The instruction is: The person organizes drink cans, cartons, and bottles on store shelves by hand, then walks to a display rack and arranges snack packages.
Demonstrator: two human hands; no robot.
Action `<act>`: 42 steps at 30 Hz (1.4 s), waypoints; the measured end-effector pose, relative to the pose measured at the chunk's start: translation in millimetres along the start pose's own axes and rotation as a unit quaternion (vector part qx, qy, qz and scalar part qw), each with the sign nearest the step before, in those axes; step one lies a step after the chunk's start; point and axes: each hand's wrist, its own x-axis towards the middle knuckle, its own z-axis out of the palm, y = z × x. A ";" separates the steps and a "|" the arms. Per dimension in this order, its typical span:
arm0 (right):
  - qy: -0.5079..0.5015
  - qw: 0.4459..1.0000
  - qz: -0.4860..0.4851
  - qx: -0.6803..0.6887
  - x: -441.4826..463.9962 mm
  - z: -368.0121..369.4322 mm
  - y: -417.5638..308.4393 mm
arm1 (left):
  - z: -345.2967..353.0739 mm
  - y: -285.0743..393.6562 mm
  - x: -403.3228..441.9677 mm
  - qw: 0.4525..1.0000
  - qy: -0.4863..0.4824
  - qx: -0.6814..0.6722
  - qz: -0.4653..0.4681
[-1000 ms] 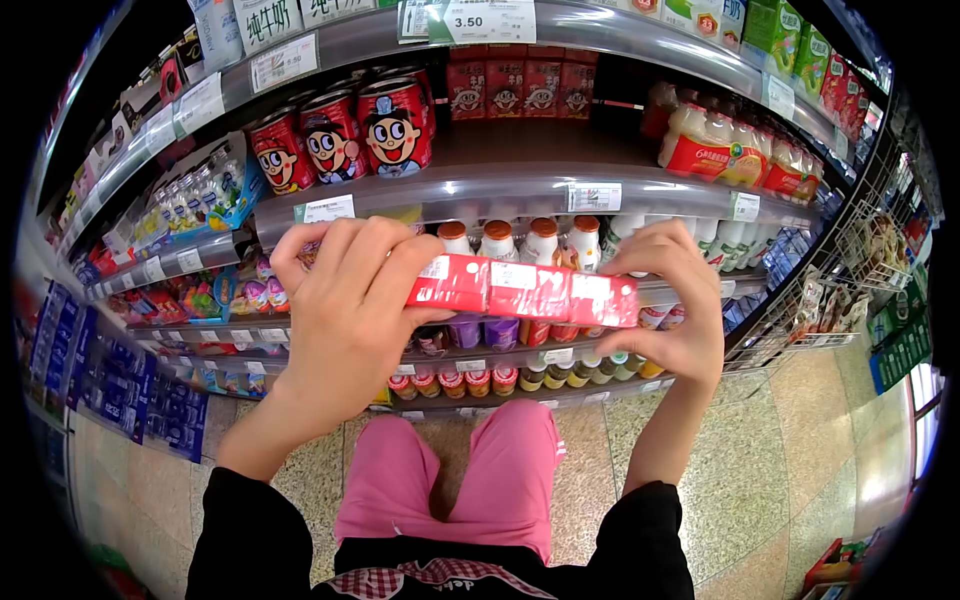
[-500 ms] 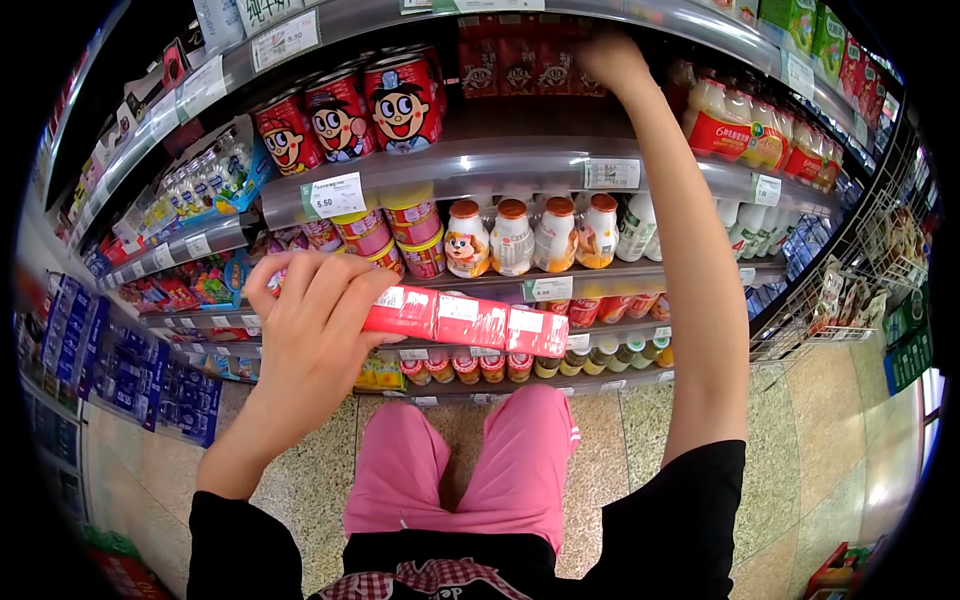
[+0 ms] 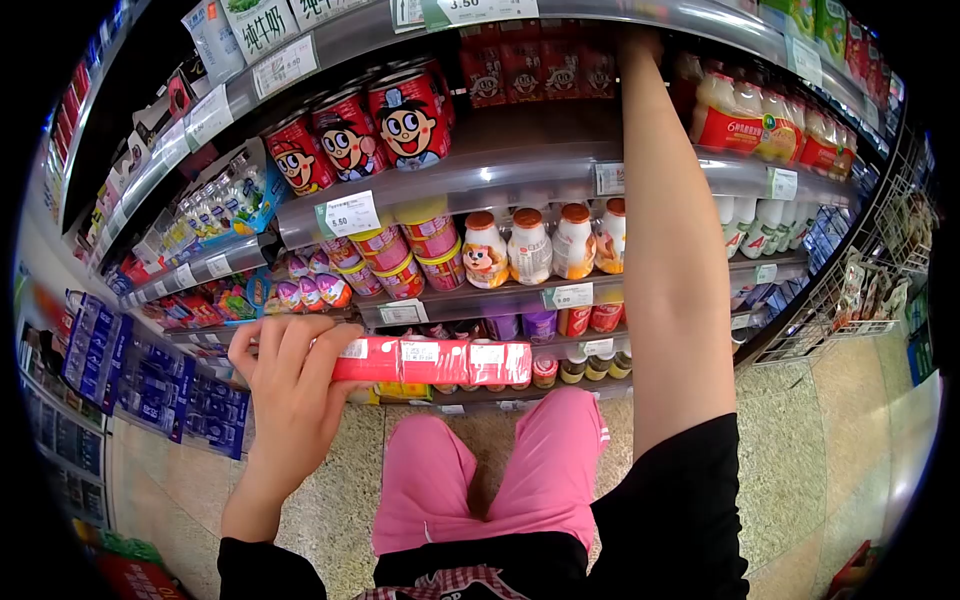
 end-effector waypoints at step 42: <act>-0.119 0.885 0.202 0.402 -95.1 -111.3 -62.6 | 18.3 -12.7 -1.8 0.992 0.066 -0.098 0.038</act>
